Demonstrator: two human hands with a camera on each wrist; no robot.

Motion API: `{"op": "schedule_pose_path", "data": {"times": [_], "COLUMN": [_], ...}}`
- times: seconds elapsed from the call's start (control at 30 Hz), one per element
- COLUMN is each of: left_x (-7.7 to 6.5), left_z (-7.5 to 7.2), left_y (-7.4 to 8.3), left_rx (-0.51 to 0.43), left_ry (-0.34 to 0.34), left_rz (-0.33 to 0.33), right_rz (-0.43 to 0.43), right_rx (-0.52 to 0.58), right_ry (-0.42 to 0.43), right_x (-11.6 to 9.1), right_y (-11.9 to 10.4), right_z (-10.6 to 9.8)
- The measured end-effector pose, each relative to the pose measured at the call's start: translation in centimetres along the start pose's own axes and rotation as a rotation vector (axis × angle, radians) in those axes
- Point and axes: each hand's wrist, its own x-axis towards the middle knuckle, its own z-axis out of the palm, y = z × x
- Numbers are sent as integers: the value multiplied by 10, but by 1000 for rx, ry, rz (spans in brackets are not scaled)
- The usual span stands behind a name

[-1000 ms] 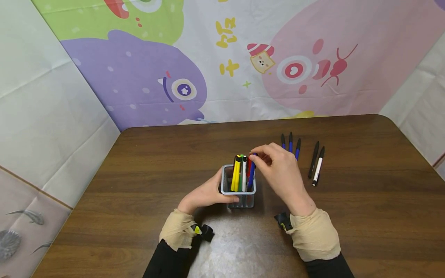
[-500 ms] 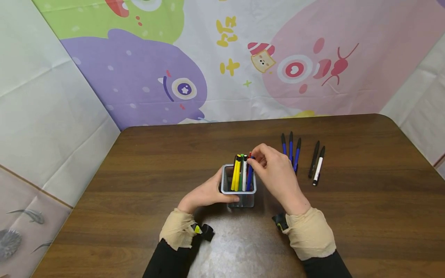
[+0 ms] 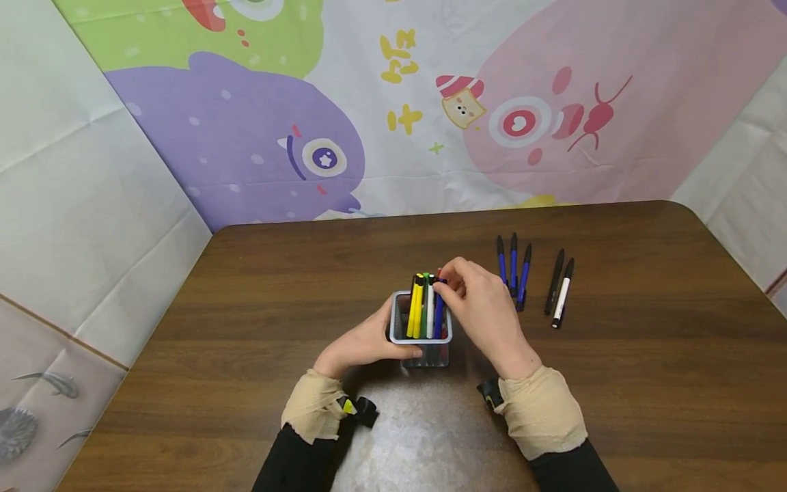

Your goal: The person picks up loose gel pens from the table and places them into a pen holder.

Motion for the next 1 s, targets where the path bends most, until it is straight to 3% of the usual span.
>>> {"op": "schedule_pose_path", "data": {"times": [0.33, 1.0], "left_x": [0, 0], "left_z": [0, 0], "left_y": [0, 1], "left_rx": [-20, -18], "left_ry": [-9, -10], "left_rz": [-23, -13], "right_rz": [40, -16], "right_rx": [-3, -8], "right_ry": [10, 93], "right_x": [-2, -1], "right_y": [1, 3], "right_z": [7, 4]}}
